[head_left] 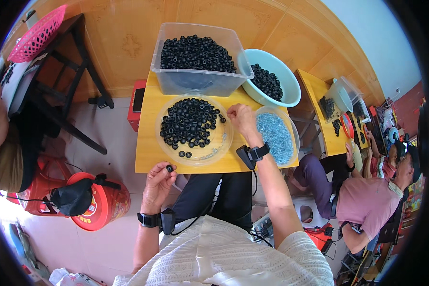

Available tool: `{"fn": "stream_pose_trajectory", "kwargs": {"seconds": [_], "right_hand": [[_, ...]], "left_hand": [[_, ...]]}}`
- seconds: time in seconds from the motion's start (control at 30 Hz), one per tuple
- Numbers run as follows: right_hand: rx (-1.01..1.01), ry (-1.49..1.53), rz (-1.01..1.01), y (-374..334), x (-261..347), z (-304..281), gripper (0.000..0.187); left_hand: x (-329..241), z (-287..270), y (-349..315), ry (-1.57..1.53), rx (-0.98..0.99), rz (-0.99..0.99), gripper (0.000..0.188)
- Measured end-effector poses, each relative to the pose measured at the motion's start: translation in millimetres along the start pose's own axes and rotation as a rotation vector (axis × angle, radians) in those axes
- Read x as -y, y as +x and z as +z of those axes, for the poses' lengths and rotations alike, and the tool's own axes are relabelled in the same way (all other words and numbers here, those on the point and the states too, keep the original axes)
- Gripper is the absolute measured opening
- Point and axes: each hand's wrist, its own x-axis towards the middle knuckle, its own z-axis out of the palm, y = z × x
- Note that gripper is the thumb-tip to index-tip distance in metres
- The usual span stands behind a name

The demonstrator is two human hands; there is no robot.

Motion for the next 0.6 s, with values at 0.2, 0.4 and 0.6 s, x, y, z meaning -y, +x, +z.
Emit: {"fn": "stream_pose_trajectory", "kwargs": {"seconds": [0.2, 0.4, 0.6], "right_hand": [[0.088, -0.171, -0.076, -6, 25, 10, 0.015], [0.070, -0.095, -0.023, -9, 26, 10, 0.019], [0.084, 0.004, -0.122, -10, 24, 16, 0.016]], "left_hand": [[0, 1, 2, 0.035, 0.012, -0.005, 0.018], [2, 0, 1, 0.016, -0.011, -0.012, 0.018], [2, -1, 2, 0.025, -0.010, -0.009, 0.018]]}}
